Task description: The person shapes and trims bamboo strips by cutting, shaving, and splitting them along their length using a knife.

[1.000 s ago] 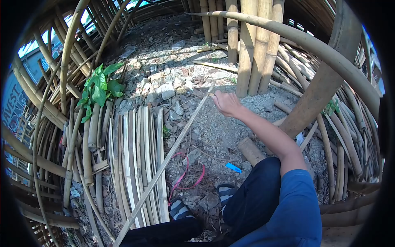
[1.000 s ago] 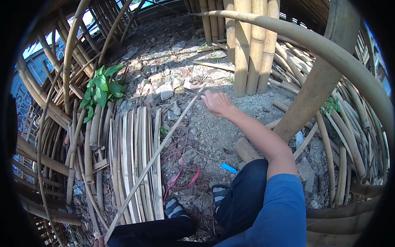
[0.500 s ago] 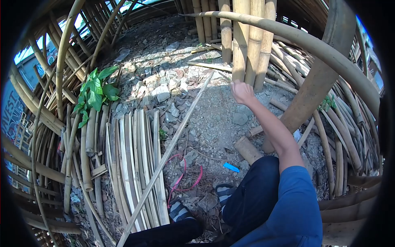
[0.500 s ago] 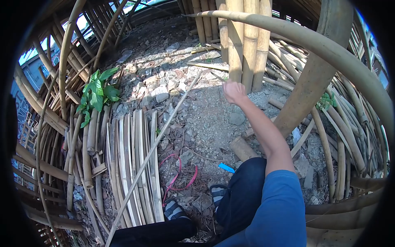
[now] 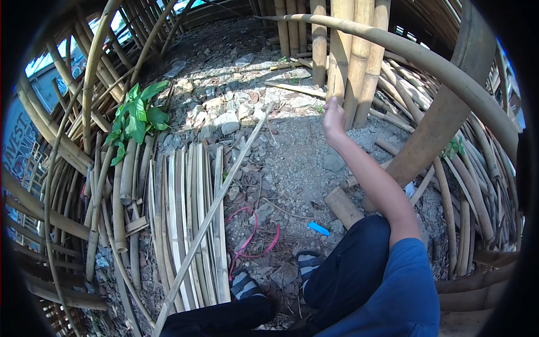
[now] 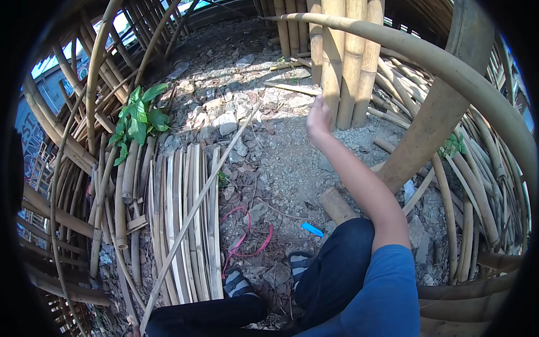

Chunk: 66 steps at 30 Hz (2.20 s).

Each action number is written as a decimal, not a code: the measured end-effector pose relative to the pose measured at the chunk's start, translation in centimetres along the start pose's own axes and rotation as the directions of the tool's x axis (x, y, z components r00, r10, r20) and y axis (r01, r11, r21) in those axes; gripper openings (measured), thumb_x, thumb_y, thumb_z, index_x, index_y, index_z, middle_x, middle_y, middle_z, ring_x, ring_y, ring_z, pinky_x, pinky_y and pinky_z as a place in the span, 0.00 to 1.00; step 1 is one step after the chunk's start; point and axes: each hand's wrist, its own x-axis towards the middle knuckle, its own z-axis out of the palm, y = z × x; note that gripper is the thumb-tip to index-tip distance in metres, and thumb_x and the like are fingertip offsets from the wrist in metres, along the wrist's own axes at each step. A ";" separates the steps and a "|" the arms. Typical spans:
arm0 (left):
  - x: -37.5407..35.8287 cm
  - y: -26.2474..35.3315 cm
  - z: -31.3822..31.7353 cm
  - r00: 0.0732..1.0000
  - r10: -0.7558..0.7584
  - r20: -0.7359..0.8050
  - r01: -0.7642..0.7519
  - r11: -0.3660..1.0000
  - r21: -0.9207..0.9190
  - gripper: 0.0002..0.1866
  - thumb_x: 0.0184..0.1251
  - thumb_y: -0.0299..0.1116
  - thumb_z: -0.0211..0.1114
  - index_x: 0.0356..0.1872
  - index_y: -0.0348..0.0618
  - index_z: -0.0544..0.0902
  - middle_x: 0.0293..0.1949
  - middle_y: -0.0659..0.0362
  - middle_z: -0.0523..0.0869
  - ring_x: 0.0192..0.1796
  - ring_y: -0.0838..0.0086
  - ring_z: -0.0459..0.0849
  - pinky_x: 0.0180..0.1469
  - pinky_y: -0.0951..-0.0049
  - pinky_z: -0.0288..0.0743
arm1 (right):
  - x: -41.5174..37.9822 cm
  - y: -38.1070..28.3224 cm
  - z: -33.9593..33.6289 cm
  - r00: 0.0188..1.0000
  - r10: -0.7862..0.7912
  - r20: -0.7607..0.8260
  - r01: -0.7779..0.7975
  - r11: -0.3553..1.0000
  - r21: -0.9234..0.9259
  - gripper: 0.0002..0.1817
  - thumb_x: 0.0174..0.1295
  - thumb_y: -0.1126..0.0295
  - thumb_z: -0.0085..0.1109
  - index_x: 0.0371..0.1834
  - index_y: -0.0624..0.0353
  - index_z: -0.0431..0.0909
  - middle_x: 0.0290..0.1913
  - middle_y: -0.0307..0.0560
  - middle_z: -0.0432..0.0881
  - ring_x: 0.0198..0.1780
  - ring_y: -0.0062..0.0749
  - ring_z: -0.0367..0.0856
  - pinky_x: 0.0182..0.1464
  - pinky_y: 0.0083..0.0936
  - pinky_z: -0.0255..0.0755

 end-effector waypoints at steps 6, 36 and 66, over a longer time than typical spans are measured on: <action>-0.2 -0.3 0.5 0.977 0.153 -0.148 -0.138 0.985 0.103 0.23 0.64 0.24 0.52 0.61 0.31 0.71 0.40 0.38 0.80 0.34 0.49 0.80 0.31 0.57 0.76 | -6.1 -4.1 2.9 0.903 0.112 0.414 -0.030 0.979 -0.200 0.34 0.55 0.36 0.58 0.30 0.64 0.80 0.18 0.40 0.73 0.19 0.29 0.71 0.25 0.30 0.67; 0.4 0.3 -1.3 0.987 -0.160 -0.001 0.151 0.933 -0.327 0.06 0.68 0.27 0.55 0.39 0.34 0.74 0.30 0.46 0.80 0.30 0.58 0.82 0.32 0.63 0.75 | -9.6 -2.7 3.7 0.950 -0.042 0.311 0.017 0.997 0.082 0.23 0.69 0.51 0.46 0.30 0.62 0.73 0.18 0.40 0.69 0.24 0.27 0.69 0.29 0.32 0.64; 22.8 14.1 0.6 0.970 0.124 -0.209 -0.211 0.857 -0.471 0.12 0.68 0.27 0.56 0.49 0.35 0.80 0.28 0.45 0.78 0.32 0.49 0.78 0.34 0.56 0.68 | -21.9 -7.2 7.2 0.398 -0.426 0.813 0.752 0.659 -0.023 0.19 0.71 0.58 0.45 0.27 0.63 0.65 0.15 0.59 0.73 0.17 0.57 0.75 0.20 0.48 0.66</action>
